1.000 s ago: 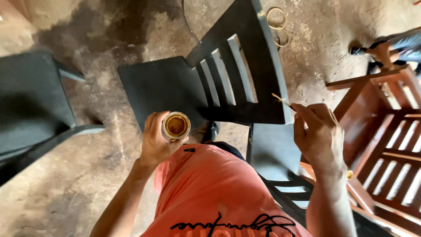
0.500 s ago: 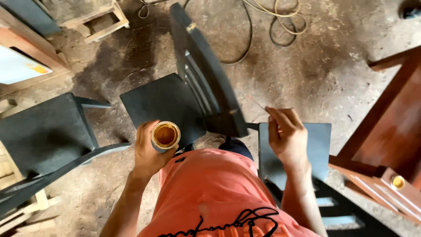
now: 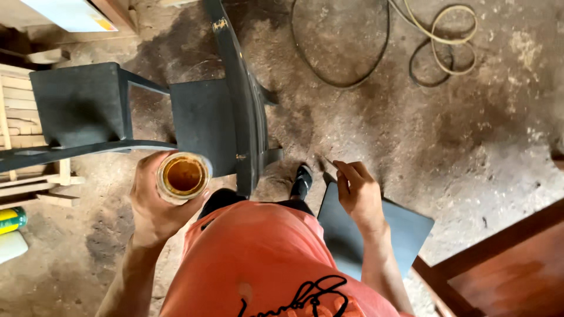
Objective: The person scoops wood filler from a container with a small putty knife and applies it onto various joints and surfaces of wooden chairs.
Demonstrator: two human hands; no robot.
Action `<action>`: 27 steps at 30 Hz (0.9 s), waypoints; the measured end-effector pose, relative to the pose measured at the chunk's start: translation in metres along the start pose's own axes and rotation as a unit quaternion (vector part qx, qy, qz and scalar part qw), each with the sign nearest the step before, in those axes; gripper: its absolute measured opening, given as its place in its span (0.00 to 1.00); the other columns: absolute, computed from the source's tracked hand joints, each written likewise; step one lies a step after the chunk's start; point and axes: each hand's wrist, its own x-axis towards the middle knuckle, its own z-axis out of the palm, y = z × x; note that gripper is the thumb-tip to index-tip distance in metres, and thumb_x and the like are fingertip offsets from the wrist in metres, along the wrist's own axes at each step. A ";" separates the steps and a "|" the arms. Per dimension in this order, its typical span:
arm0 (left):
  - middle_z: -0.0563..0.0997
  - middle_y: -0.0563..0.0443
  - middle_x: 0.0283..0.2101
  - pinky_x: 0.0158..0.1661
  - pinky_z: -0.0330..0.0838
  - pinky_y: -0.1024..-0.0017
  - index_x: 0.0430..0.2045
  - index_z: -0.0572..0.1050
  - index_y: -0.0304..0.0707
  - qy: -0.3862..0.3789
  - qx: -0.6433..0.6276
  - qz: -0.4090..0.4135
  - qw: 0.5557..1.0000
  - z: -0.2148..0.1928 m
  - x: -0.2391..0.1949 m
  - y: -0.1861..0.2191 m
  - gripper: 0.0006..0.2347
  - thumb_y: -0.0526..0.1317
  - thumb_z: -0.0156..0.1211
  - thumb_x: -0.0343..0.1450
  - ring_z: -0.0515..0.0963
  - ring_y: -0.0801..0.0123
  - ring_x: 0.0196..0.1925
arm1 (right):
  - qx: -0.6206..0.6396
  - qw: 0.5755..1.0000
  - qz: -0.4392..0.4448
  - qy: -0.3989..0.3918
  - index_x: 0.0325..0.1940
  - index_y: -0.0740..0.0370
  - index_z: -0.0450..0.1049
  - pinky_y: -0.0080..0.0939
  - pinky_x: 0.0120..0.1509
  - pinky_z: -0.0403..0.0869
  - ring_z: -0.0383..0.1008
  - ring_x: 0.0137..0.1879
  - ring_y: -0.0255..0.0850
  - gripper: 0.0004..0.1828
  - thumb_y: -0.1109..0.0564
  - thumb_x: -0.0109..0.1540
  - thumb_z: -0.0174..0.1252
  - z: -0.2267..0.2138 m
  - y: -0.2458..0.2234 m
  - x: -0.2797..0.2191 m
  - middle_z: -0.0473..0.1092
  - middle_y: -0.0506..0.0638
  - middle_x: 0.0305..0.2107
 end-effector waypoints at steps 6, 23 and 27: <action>0.75 0.39 0.52 0.49 0.80 0.65 0.56 0.66 0.32 0.009 0.057 -0.037 0.998 0.015 -0.020 0.021 0.35 0.38 0.81 0.55 0.81 0.55 0.51 | 0.008 0.999 -0.050 0.020 0.52 0.63 0.73 0.54 0.45 0.75 0.76 0.42 0.62 0.15 0.68 0.62 0.54 0.007 0.054 0.014 0.72 0.63 0.42; 0.76 0.38 0.52 0.49 0.79 0.62 0.56 0.66 0.33 0.066 0.023 -0.058 0.996 -0.002 -0.052 0.028 0.35 0.38 0.80 0.56 0.81 0.51 0.52 | -0.038 0.990 0.052 -0.126 0.59 0.55 0.77 0.50 0.38 0.76 0.77 0.35 0.52 0.15 0.56 0.69 0.52 0.055 0.091 0.027 0.76 0.59 0.35; 0.76 0.38 0.51 0.49 0.77 0.59 0.54 0.68 0.33 0.075 0.022 -0.063 0.995 -0.013 -0.062 0.017 0.35 0.37 0.81 0.54 0.81 0.48 0.50 | 0.118 0.982 0.126 -0.073 0.50 0.60 0.82 0.39 0.37 0.73 0.74 0.33 0.32 0.11 0.57 0.67 0.56 0.097 0.079 0.010 0.78 0.49 0.30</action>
